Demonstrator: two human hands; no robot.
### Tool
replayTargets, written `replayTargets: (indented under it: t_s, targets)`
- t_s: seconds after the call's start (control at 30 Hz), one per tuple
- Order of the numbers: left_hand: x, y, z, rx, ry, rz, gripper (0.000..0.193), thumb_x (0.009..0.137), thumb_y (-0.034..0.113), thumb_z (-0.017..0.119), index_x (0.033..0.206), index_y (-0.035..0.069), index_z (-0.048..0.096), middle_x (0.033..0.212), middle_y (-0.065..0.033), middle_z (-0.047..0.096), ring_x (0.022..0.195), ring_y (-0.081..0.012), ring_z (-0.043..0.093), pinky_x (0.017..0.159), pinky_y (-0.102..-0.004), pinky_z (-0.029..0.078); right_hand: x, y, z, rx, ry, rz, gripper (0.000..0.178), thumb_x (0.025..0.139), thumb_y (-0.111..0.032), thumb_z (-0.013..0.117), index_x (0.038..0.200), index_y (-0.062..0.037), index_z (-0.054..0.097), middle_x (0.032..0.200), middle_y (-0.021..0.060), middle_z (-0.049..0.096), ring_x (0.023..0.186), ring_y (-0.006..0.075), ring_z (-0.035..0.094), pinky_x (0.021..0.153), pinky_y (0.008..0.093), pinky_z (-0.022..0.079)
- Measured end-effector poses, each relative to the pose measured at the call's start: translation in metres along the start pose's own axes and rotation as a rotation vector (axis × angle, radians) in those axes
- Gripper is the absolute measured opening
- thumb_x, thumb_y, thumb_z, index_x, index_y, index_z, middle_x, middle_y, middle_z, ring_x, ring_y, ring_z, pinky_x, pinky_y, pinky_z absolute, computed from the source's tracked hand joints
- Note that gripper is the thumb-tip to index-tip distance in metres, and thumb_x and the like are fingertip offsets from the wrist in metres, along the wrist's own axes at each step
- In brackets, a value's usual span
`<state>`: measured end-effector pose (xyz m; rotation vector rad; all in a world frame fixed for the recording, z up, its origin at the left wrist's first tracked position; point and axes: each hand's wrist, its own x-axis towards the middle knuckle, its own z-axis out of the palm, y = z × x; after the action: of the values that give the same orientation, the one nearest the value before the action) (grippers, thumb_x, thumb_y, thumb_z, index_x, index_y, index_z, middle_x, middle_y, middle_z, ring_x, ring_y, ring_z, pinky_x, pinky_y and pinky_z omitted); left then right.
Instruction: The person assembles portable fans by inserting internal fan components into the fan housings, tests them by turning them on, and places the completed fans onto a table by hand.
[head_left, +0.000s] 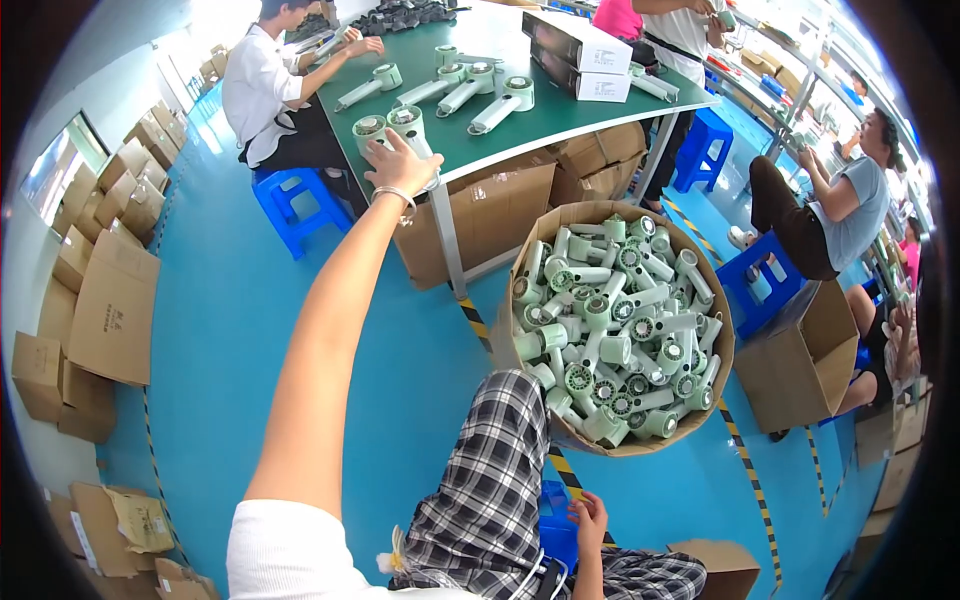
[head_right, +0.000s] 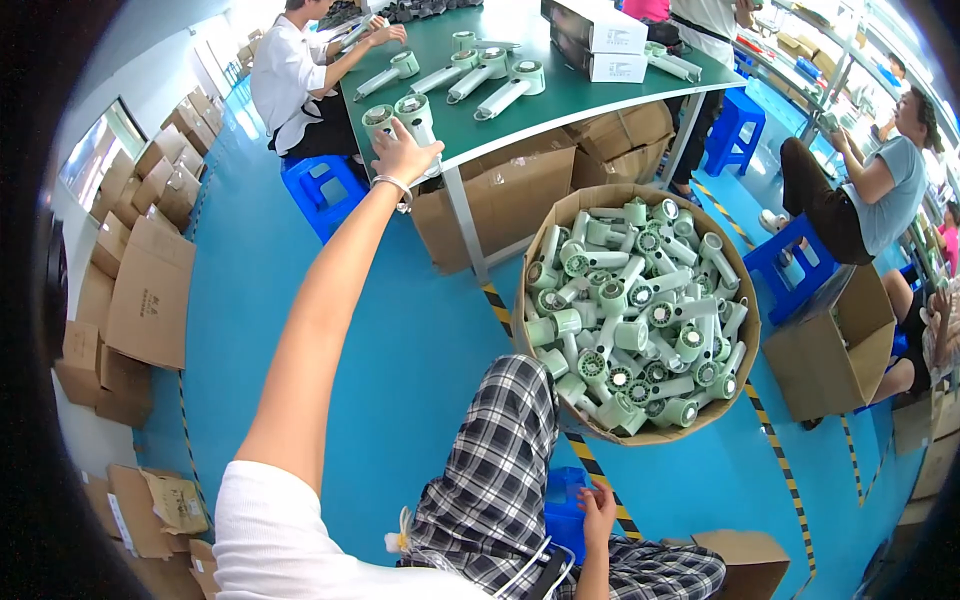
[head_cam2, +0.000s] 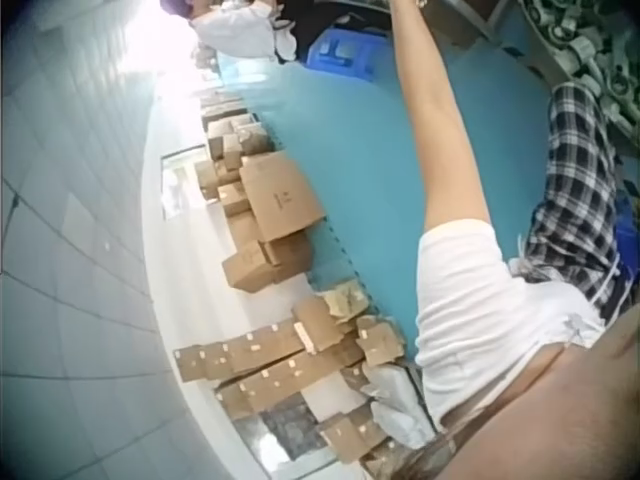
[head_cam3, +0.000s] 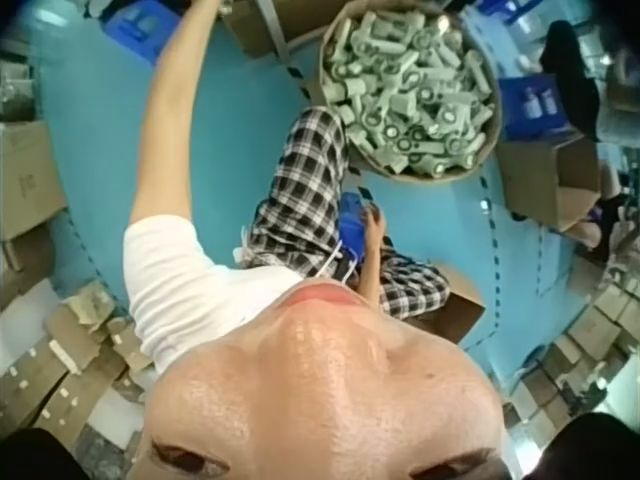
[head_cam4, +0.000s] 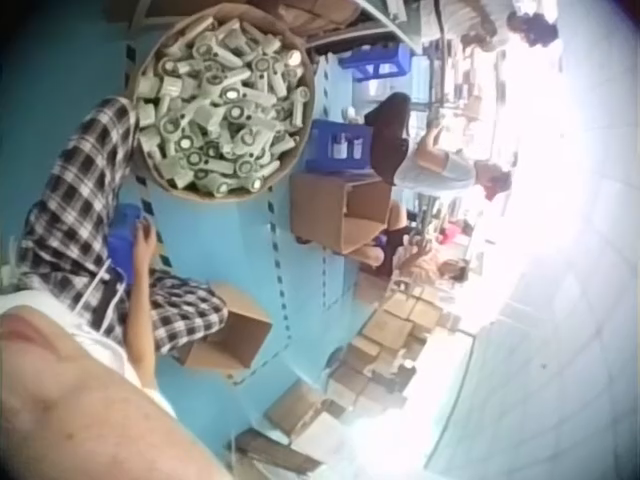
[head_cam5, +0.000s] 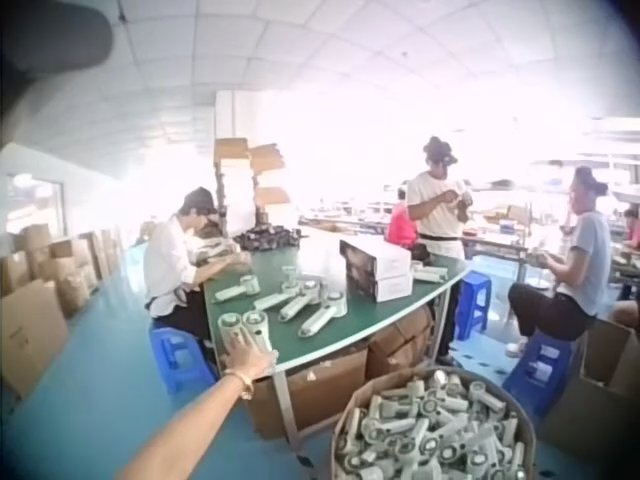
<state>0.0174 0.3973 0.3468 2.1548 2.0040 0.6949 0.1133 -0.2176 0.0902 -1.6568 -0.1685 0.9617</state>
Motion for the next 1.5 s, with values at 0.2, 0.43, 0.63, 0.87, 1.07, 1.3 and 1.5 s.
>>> replayTargets:
  t_s: [0.2, 0.43, 0.63, 0.87, 1.07, 1.3, 1.5]
  targets:
    - [0.014, -0.011, 0.005, 0.010, 0.014, 0.076, 0.103, 0.067, 0.056, 0.064, 0.137, -0.005, 0.018, 0.139, -0.0333, 0.014, 0.130, -0.0476, 0.016, 0.101, -0.0535, 0.028, -0.007, 0.002, 0.001, -0.010, -0.001, 0.011, 0.030, 0.086, -0.008, 0.053, 0.115, -0.0005, 0.049, 0.093, 0.0107, 0.062, 0.082, 0.0185, 0.062, 0.066, 0.0271, 0.051]
    - [0.033, -0.027, 0.008, 0.052, -0.002, 0.274, 0.103, 0.068, 0.063, 0.059, 0.135, -0.006, 0.024, 0.137, -0.0354, 0.020, 0.128, -0.0464, 0.024, 0.104, -0.0474, 0.027, -0.011, 0.006, -0.006, 0.021, 0.035, 0.004, 0.030, 0.086, -0.011, 0.054, 0.114, -0.0004, 0.050, 0.094, 0.0103, 0.062, 0.081, 0.0167, 0.061, 0.065, 0.0260, 0.049]
    - [-0.056, 0.022, 0.015, 0.000, 0.492, 0.804, 0.067, 0.083, 0.040, 0.055, 0.135, 0.006, 0.029, 0.139, -0.0208, 0.027, 0.130, -0.0375, 0.024, 0.095, -0.0661, 0.021, 0.003, 0.019, -0.014, -0.026, 0.018, 0.002, 0.032, 0.086, -0.012, 0.055, 0.115, -0.0009, 0.050, 0.096, 0.0109, 0.062, 0.084, 0.0158, 0.060, 0.067, 0.0259, 0.049]
    - [-0.236, 0.083, 0.181, -0.244, -0.639, 1.010, 0.062, 0.079, 0.041, 0.059, 0.121, -0.002, 0.044, 0.119, -0.0267, 0.047, 0.110, -0.0391, 0.046, 0.093, -0.0432, 0.039, 0.013, 0.019, -0.016, -0.047, 0.024, 0.080, 0.033, 0.085, -0.013, 0.055, 0.116, -0.0007, 0.049, 0.097, 0.0121, 0.062, 0.085, 0.0169, 0.060, 0.062, 0.0267, 0.051]
    - [-0.386, 0.089, 0.261, 0.089, -0.767, 0.517, 0.087, 0.064, 0.049, 0.072, 0.127, 0.002, 0.036, 0.127, -0.0205, 0.038, 0.108, -0.0380, 0.048, 0.088, -0.0438, 0.043, 0.008, 0.026, -0.016, 0.022, 0.086, 0.089, 0.034, 0.085, -0.014, 0.057, 0.115, 0.0003, 0.050, 0.095, 0.0131, 0.061, 0.083, 0.0176, 0.061, 0.059, 0.0273, 0.053]
    - [-0.389, 0.073, 0.258, -0.156, -0.638, 0.446, 0.075, 0.060, 0.033, 0.079, 0.117, 0.002, 0.041, 0.116, -0.0198, 0.039, 0.098, -0.0430, 0.048, 0.084, -0.0472, 0.044, 0.012, 0.020, -0.010, 0.028, 0.058, 0.113, 0.032, 0.085, -0.012, 0.056, 0.114, -0.0002, 0.051, 0.095, 0.0123, 0.062, 0.082, 0.0172, 0.061, 0.062, 0.0276, 0.052]
    - [-0.376, 0.065, 0.197, -0.071, -0.665, 0.707, 0.067, 0.058, 0.023, 0.079, 0.114, 0.002, 0.048, 0.116, -0.0193, 0.042, 0.098, -0.0410, 0.044, 0.084, -0.0460, 0.041, 0.016, 0.034, -0.015, -0.139, 0.114, 0.002, 0.029, 0.082, -0.017, 0.058, 0.107, -0.0035, 0.057, 0.085, 0.0122, 0.065, 0.078, 0.0182, 0.062, 0.069, 0.0304, 0.048]
